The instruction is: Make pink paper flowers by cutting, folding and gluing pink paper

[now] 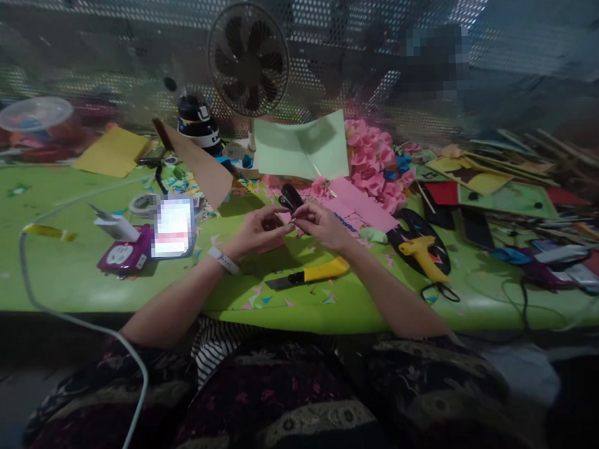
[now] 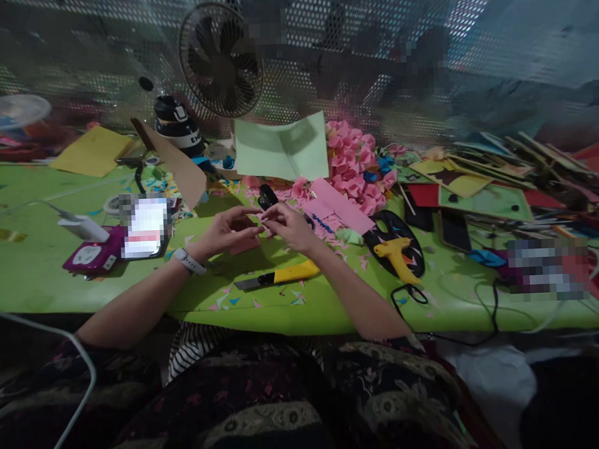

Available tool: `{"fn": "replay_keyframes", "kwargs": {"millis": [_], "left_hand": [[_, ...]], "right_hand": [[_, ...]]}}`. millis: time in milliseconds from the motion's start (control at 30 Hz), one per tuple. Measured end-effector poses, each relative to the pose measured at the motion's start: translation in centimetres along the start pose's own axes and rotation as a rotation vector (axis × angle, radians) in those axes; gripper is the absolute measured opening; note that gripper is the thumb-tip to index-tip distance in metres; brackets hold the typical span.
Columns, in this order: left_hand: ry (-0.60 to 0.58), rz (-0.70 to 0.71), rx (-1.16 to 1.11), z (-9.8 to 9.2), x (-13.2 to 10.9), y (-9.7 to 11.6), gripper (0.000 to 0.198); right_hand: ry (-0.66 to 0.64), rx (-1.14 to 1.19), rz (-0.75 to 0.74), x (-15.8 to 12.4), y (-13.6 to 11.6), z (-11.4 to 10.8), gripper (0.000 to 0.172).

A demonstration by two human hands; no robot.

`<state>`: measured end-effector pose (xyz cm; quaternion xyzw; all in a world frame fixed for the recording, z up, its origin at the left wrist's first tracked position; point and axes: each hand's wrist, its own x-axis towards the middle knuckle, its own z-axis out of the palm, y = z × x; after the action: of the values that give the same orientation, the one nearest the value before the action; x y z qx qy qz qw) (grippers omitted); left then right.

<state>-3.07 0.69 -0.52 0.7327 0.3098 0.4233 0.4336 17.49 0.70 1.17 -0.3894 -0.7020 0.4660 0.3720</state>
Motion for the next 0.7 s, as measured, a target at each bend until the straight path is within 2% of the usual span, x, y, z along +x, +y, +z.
{"fn": "replay_keyframes", "kwargs": {"millis": [200, 433, 700], "left_hand": [[-0.132, -0.074, -0.182, -0.29, 0.25, -0.06, 0.037], [-0.14, -0.203, -0.334, -0.64, 0.36, 0.17, 0.034], [-0.148, -0.184, -0.388, -0.51, 0.38, 0.11, 0.034]], "right_hand": [[-0.157, 0.012, 0.069, -0.27, -0.34, 0.31, 0.027], [-0.208, 0.09, 0.137, -0.3, -0.71, -0.05, 0.034], [-0.212, 0.058, 0.158, -0.43, -0.93, -0.17, 0.045]]}}
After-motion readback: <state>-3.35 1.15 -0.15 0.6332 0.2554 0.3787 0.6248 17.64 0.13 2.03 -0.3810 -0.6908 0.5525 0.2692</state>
